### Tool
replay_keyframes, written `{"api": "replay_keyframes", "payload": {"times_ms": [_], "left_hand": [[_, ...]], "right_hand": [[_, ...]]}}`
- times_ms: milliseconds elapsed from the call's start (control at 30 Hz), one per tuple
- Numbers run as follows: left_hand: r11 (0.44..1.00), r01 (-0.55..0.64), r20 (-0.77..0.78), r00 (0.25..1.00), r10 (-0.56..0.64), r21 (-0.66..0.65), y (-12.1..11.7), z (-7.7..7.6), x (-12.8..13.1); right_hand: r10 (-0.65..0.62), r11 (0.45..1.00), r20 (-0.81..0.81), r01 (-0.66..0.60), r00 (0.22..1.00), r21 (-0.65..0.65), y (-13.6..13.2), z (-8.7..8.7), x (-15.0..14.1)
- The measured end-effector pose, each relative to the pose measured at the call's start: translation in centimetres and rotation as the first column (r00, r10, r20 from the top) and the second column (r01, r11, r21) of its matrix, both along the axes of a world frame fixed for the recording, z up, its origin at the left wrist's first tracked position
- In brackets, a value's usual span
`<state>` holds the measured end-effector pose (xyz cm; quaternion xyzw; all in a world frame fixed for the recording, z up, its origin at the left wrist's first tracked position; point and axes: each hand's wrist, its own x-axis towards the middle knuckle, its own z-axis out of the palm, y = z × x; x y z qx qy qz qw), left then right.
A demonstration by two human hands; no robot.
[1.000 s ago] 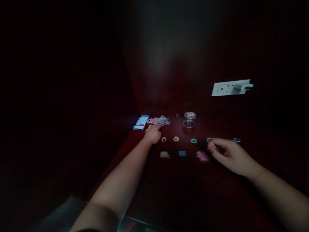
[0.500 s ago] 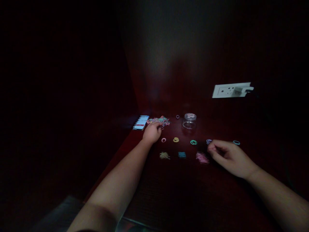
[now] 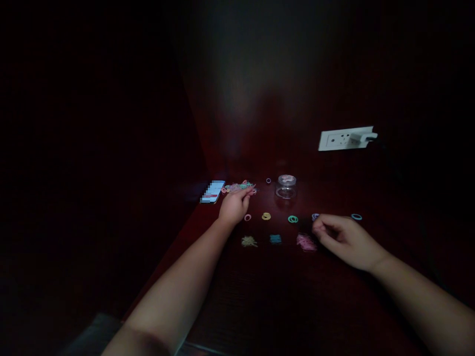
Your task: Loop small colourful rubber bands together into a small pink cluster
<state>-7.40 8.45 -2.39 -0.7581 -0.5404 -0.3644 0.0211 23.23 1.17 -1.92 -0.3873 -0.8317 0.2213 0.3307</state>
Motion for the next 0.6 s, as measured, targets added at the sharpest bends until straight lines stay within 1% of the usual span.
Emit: {"api": "replay_keyframes", "payload": {"times_ms": [67, 100, 167, 233, 267, 333, 433, 500, 533, 600], "left_hand": [[0.989, 0.132, -0.037, 0.991, -0.13, 0.07, -1.1, 0.4, 1.5], [0.973, 0.215, -0.066, 0.976, -0.21, 0.089, -1.7, 0.5, 2.3], [0.921, 0.373, -0.123, 0.925, -0.36, 0.109, -2.9, 0.6, 3.8], [0.877, 0.469, -0.161, 0.878, -0.45, 0.109, -3.8, 0.6, 4.7], [0.868, 0.485, -0.167, 0.869, -0.465, 0.107, -4.1, 0.7, 4.9], [0.883, 0.458, -0.158, 0.884, -0.44, 0.101, -4.4, 0.9, 4.8], [0.937, 0.337, -0.131, 0.937, -0.325, 0.091, -4.0, 1.2, 4.0], [0.96, 0.27, -0.14, 0.956, -0.259, 0.069, -3.6, 1.4, 3.4], [0.966, 0.254, -0.152, 0.958, -0.244, 0.048, -3.4, 1.4, 3.3], [0.965, 0.262, -0.195, 0.945, -0.262, -0.023, -3.3, 1.2, 3.2]], "right_hand": [[0.0, 1.0, -0.013, 0.0, 1.0, -0.016, -0.1, 0.0, -0.2], [-0.001, 1.0, -0.02, 0.001, 1.0, -0.027, -0.1, 0.1, -0.3], [-0.006, 0.999, -0.03, 0.005, 1.0, -0.052, -0.2, 0.2, -0.5], [-0.018, 0.999, -0.035, 0.016, 0.999, -0.052, -0.3, 0.3, -0.6], [-0.027, 0.999, -0.035, 0.025, 0.999, -0.04, -0.2, 0.3, -0.6], [-0.059, 0.998, -0.036, 0.058, 0.998, -0.007, -0.1, 0.3, -0.4], [-0.139, 0.989, -0.041, 0.141, 0.989, 0.041, 0.2, 0.3, -0.1], [-0.194, 0.978, -0.045, 0.197, 0.98, 0.063, 0.3, 0.4, 0.0], [-0.214, 0.974, -0.05, 0.217, 0.976, 0.069, 0.4, 0.4, 0.1], [-0.236, 0.968, -0.06, 0.24, 0.97, 0.074, 0.4, 0.4, 0.1]]}}
